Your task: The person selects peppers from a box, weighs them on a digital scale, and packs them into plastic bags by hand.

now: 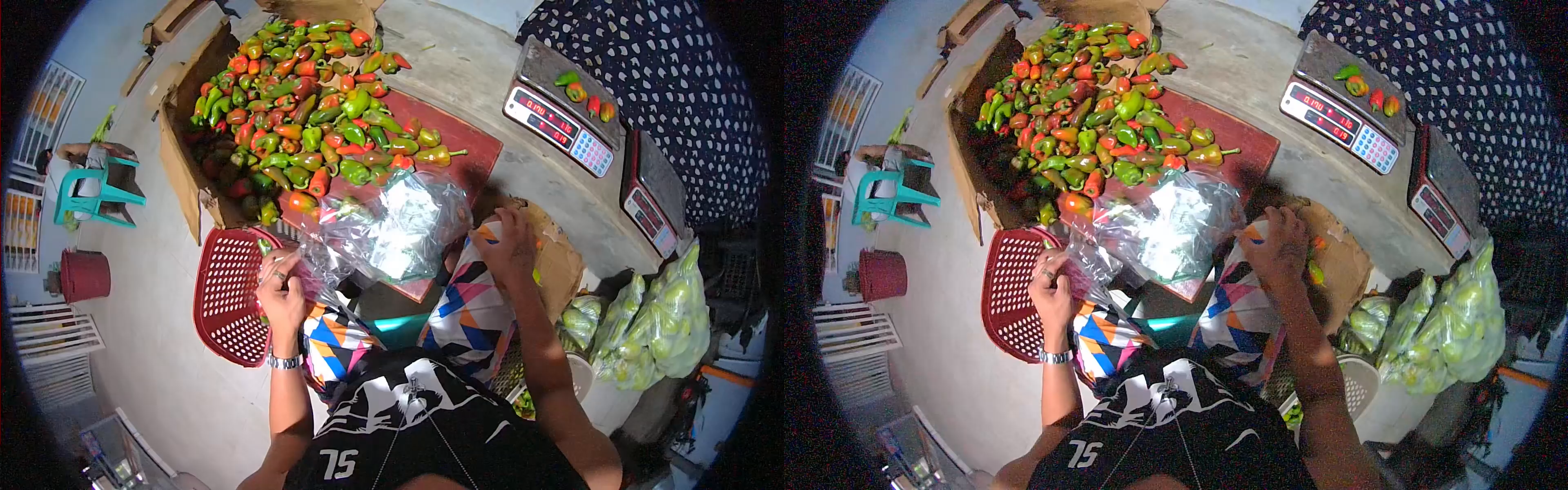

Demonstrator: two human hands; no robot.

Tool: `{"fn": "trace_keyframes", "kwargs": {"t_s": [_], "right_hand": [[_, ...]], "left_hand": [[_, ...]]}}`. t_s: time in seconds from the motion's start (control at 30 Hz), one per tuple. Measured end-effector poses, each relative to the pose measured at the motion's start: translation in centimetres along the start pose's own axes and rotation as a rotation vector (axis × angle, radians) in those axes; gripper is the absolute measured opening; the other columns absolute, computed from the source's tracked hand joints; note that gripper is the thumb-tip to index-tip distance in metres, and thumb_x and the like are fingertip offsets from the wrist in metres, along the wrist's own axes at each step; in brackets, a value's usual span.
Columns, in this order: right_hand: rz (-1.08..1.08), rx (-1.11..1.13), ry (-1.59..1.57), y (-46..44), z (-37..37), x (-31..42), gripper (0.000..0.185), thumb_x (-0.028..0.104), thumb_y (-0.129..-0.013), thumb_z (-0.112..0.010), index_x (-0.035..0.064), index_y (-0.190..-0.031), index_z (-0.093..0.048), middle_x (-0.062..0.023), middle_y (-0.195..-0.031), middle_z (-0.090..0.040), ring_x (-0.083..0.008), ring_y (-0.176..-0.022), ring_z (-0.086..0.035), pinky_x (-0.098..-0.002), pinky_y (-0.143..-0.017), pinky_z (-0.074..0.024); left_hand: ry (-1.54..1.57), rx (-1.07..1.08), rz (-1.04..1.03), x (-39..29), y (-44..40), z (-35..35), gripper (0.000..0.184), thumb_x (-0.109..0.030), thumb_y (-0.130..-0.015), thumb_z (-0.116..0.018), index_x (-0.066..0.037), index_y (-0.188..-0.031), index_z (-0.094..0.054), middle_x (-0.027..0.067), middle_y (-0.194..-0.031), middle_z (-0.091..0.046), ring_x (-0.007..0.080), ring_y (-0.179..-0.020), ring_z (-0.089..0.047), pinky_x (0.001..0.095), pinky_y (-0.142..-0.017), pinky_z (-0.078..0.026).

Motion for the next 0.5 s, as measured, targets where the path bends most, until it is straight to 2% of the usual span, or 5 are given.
{"fn": "trace_keyframes", "kwargs": {"t_s": [0.07, 0.17, 0.5], "right_hand": [[-0.008, -0.015, -0.012, 0.02, -0.07, -0.29, 0.068, 0.043, -0.079, -0.081, 0.0058, -0.131, -0.061, -0.0176, -0.139, -0.055, -0.0384, -0.128, -0.053, -0.0492, -0.109, -0.0436], [-0.043, 0.017, -0.065, -0.07, -0.29, -0.63, 0.075, 0.048, -0.078, -0.082, 0.0026, -0.134, -0.060, -0.0238, -0.142, -0.053, -0.0422, -0.134, -0.048, -0.0534, -0.115, -0.0376], [-0.038, -0.002, -0.109, -0.48, 0.35, -0.44, 0.067, 0.044, -0.079, -0.082, 0.0025, -0.128, -0.063, -0.0238, -0.137, -0.056, -0.0431, -0.128, -0.053, -0.0533, -0.110, -0.0416]], "left_hand": [[0.003, 0.002, 0.004, 0.06, 0.01, 0.03, 0.042, 0.005, -0.074, -0.050, 0.002, -0.107, -0.076, 0.0166, -0.097, -0.073, 0.0275, -0.100, -0.068, 0.0365, -0.099, -0.049], [-0.006, 0.011, 0.016, 0.44, 0.13, 0.04, 0.042, 0.005, -0.074, -0.050, 0.002, -0.107, -0.076, 0.0171, -0.098, -0.073, 0.0280, -0.100, -0.068, 0.0365, -0.100, -0.048], [-0.055, 0.015, 0.006, 0.21, -0.08, -0.13, 0.044, 0.004, -0.073, -0.051, 0.001, -0.108, -0.076, 0.0177, -0.098, -0.074, 0.0292, -0.100, -0.069, 0.0372, -0.099, -0.049]]}}
Point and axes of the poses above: each hand's wrist, its own y-axis away from the middle knuckle, its own z-axis out of the back of the hand, x = y × z, the point moved 3 cm from there along -y, towards the middle knuckle
